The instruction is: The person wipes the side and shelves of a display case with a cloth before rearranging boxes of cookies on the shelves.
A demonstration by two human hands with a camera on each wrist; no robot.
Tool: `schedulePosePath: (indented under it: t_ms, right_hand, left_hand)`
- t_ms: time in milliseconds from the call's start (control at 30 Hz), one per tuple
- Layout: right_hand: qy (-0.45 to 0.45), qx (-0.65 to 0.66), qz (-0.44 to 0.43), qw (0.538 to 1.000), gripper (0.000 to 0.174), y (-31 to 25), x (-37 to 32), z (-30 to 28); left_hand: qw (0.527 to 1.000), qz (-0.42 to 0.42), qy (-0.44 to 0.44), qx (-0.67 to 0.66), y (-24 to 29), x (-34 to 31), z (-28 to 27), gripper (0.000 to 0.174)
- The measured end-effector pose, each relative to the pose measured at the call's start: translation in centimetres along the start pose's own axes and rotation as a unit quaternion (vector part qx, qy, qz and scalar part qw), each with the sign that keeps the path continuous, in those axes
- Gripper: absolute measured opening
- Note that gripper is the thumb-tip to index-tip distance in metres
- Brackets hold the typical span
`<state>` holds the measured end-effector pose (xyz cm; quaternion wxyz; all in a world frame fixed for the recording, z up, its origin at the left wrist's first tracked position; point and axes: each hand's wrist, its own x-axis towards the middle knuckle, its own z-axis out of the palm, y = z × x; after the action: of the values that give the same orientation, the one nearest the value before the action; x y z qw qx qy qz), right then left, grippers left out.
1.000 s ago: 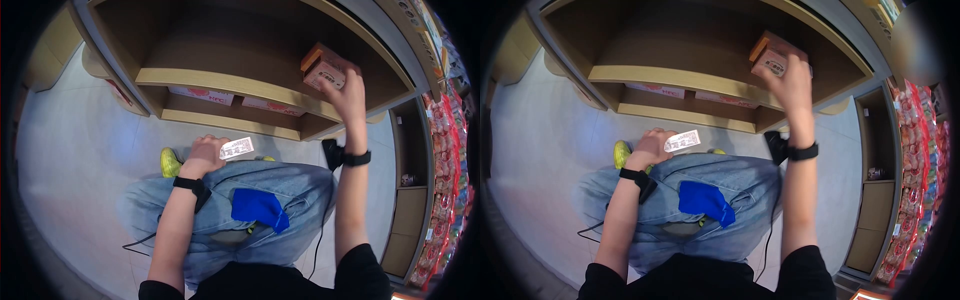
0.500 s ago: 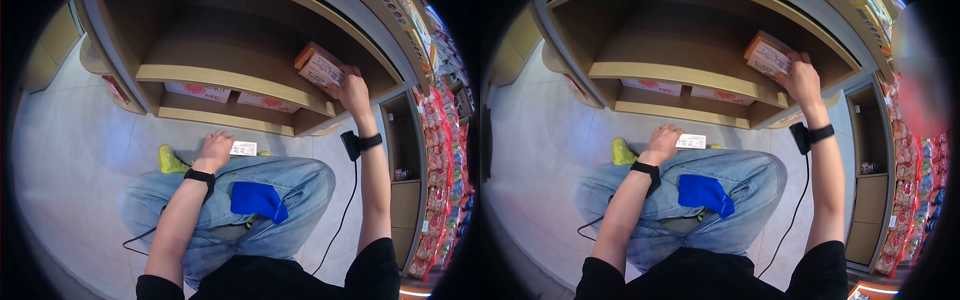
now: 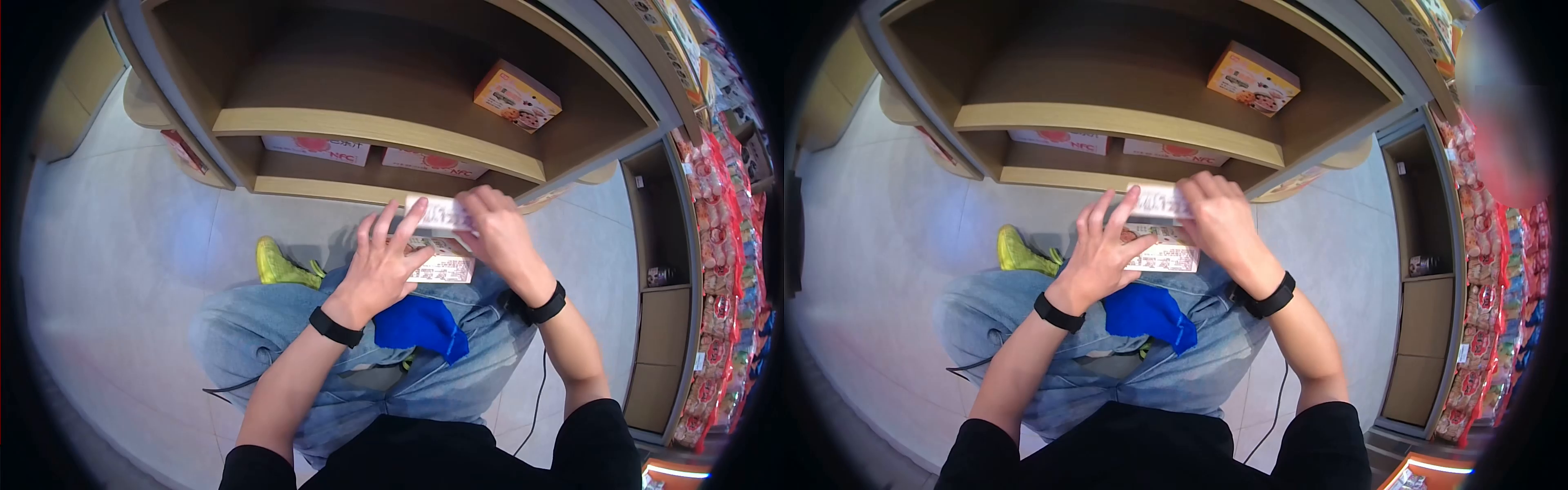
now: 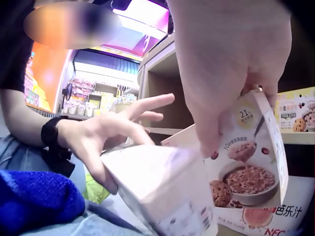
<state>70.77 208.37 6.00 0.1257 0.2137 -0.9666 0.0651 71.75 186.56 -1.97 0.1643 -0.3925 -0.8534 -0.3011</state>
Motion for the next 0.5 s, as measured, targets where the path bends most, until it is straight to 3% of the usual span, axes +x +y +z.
schedulePosePath:
  t_ms: [67, 133, 267, 333, 367, 400, 467, 500]
  right_hand:
    - [-0.047, 0.056, -0.042, 0.996, 0.039, -0.2, -0.6, 0.8]
    - [-0.049, 0.097, -0.041, 0.993, 0.045, -0.9, -0.7, 0.9]
    - [-0.064, 0.146, -0.067, 0.985, 0.046, -0.9, -0.1, 1.0]
    - [-0.075, 0.178, -0.133, 0.972, 0.05, -0.1, 1.3, -0.3]
    - [-0.011, 0.142, -0.139, 0.98, 0.052, 0.6, 2.1, -1.2]
    - [0.013, 0.14, -0.079, 0.987, 0.051, 1.0, 3.2, -2.9]
    - [0.17, 0.062, -0.024, 0.983, 0.047, 3.2, 5.6, -5.3]
    - [0.206, 0.054, 0.025, 0.977, 0.051, 5.3, 6.6, -5.7]
  left_hand:
    - [1.0, -0.005, -0.007, 0.002, 0.1, 0.6, -0.4, 0.058]
    - [0.996, -0.02, -0.085, 0.007, 0.2, 0.7, -0.5, 0.054]
    - [0.996, -0.034, -0.082, 0.001, 0.0, 0.6, -0.7, 0.049]
    - [0.993, -0.041, -0.099, -0.039, -0.6, 0.3, -0.2, 0.047]
    - [0.993, -0.043, -0.098, -0.038, -0.8, 0.3, -0.1, 0.047]
    - [0.995, -0.033, -0.092, -0.021, -0.9, 0.4, -0.1, 0.047]
    - [0.996, -0.023, -0.083, -0.007, -1.0, 0.4, 0.0, 0.048]
    - [0.996, -0.025, -0.084, -0.007, -1.0, 0.4, 0.0, 0.047]
